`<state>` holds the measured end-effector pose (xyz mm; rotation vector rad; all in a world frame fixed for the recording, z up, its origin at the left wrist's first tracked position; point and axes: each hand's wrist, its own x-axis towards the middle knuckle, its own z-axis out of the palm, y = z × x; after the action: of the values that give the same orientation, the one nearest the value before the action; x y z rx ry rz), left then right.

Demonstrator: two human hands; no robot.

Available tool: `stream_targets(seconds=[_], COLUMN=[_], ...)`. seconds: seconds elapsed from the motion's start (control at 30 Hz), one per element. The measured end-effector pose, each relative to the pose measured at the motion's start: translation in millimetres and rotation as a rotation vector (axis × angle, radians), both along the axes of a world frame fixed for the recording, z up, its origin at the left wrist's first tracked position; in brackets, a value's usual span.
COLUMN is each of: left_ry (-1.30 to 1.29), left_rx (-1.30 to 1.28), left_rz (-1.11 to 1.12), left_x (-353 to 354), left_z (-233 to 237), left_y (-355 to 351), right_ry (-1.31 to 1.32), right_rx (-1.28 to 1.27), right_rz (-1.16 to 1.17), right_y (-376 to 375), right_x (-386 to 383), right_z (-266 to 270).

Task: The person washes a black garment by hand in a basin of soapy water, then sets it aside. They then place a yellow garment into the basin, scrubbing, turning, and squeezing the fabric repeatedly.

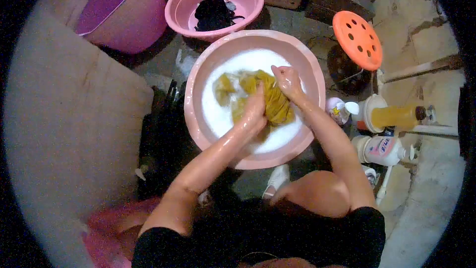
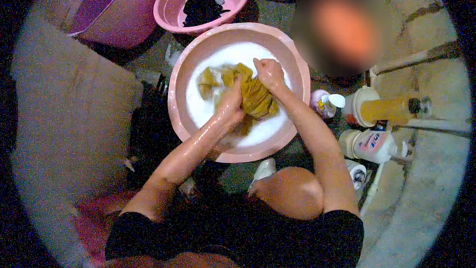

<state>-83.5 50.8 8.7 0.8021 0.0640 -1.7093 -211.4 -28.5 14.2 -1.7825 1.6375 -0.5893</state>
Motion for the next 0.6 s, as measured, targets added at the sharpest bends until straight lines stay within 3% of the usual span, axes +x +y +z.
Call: stream_targets(seconds=[0.07, 0.13, 0.17, 0.23, 0.27, 0.3, 0.33, 0.4, 0.43, 0.47, 0.53, 0.57, 0.6], left_ry=[-0.024, -0.114, -0.299, -0.908, -0.905, -1.444, -1.982, -2.036, -2.101, -2.224, -2.217, -2.208, -2.216], left_rx=[-0.036, -0.26, -0.334, -0.435, -0.444, -0.389, -0.3, -0.255, -0.203, -0.222, -0.222, -0.221, -0.233], left_rz=[-0.043, 0.012, -0.057, -0.206, -0.212, -0.357, -0.501, -0.548, -0.604, -0.668, -0.674, -0.686, -0.689], left_x=[9.1, 49.7, 67.5, 78.6, 78.9, 77.9, 76.6, 65.6, 60.7, 57.3, 53.6, 52.3, 52.9], left_z=[8.4, 31.5, 35.3, -1.0, -19.4, -38.3, -51.8, -67.8, -73.3, -76.4, -79.5, -80.3, -78.0], left_y=[-21.4, -43.5, -53.3, -69.1, -76.0, -79.1, -79.1, -81.1, -78.3, -76.3, -76.1, -74.0, -74.9], right_ry=[0.086, -0.273, -0.589, -0.38, -0.116, 0.15, 0.067, 0.328, 0.514, 0.566, 0.612, 0.225, 0.029], right_rx=[0.057, 0.274, 0.511, 0.482, 0.308, 0.143, 0.107, 0.103, -0.183, -0.171, -0.162, -0.146, -0.148], right_rz=[0.029, 0.038, 0.048, 0.292, 0.278, 0.26, 0.28, 0.129, 0.303, 0.377, 0.444, 0.465, 0.458], right_y=[-25.4, -34.8, -17.6, -42.5, -35.5, -25.2, -33.2, -7.7, -1.3, 10.4, 8.2, -5.7, -31.1], right_x=[-18.1, -26.8, -17.6, -37.7, -25.9, -12.3, -8.9, 25.6, 33.5, 41.3, 37.9, 22.5, 15.7], right_z=[-7.6, -11.8, 37.7, 1.1, 10.6, 19.2, -35.1, -40.9, -73.9, -77.0, -92.0, -114.1, -137.1])
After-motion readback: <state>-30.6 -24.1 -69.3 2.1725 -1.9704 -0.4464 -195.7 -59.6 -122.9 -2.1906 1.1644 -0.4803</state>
